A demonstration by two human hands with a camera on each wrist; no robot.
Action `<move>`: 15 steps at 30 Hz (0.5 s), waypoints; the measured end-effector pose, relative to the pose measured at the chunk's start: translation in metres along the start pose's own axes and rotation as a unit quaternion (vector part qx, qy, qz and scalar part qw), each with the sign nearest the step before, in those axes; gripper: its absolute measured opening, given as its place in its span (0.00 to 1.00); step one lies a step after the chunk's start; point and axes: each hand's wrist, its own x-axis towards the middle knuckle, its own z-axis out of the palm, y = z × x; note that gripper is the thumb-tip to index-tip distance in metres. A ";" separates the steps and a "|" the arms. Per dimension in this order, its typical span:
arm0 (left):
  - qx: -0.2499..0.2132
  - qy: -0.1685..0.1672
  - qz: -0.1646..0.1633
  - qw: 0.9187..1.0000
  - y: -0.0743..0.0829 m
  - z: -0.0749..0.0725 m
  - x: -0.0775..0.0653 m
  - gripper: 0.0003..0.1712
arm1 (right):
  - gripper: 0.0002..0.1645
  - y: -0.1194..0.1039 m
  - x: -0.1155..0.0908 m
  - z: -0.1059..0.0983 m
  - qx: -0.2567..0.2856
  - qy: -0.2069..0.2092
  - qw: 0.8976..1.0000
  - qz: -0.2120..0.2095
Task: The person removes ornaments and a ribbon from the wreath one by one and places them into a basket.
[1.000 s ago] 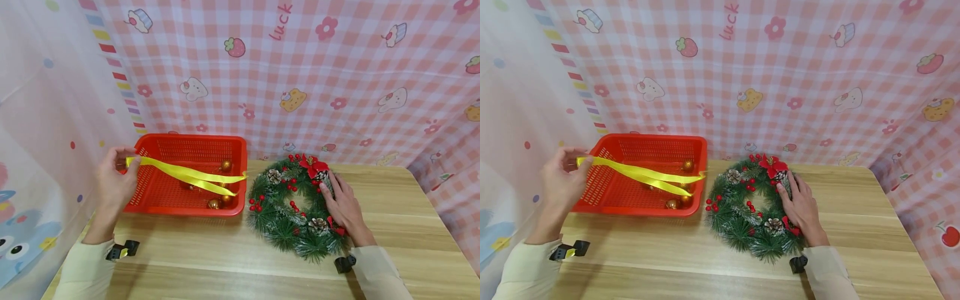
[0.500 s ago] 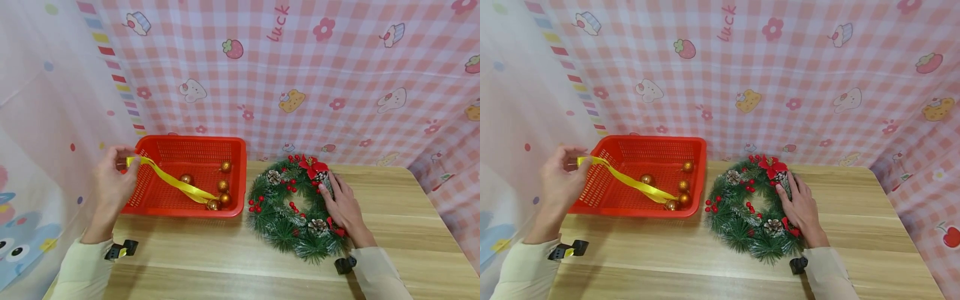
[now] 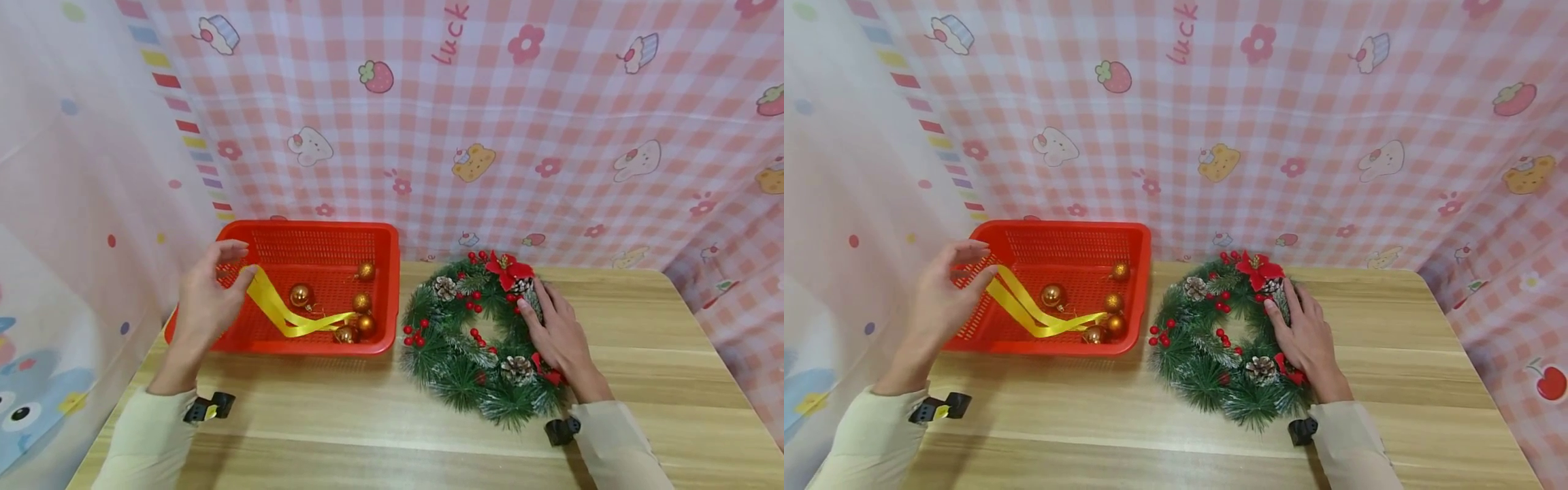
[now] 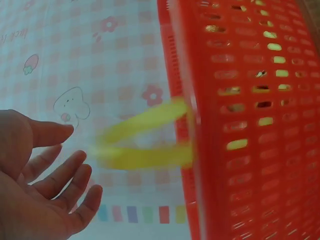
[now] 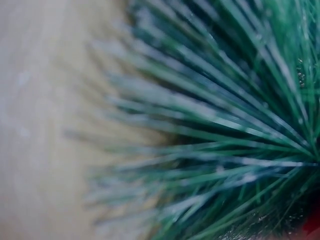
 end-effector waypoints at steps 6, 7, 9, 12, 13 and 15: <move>0.003 -0.019 0.025 1.000 -0.001 0.007 -0.004 0.24 | 0.42 0.000 0.000 -0.002 -0.001 0.001 1.000 0.001; 0.006 -0.023 0.025 0.999 -0.001 0.007 -0.005 0.24 | 0.42 -0.001 -0.001 -0.002 -0.001 0.001 1.000 0.001; 0.009 -0.030 0.023 0.999 -0.001 0.009 -0.006 0.24 | 0.42 -0.001 -0.001 -0.003 0.001 -0.001 1.000 0.002; 0.009 -0.038 0.023 0.999 -0.001 0.010 -0.007 0.25 | 0.43 -0.002 -0.001 -0.003 0.003 -0.004 1.000 0.001; 0.010 -0.043 0.023 0.999 -0.001 0.011 -0.008 0.26 | 0.43 -0.002 -0.001 -0.003 0.003 -0.005 1.000 0.001; 0.014 -0.050 0.027 0.998 -0.001 0.012 -0.010 0.27 | 0.43 -0.002 -0.001 -0.003 0.004 -0.007 1.000 0.000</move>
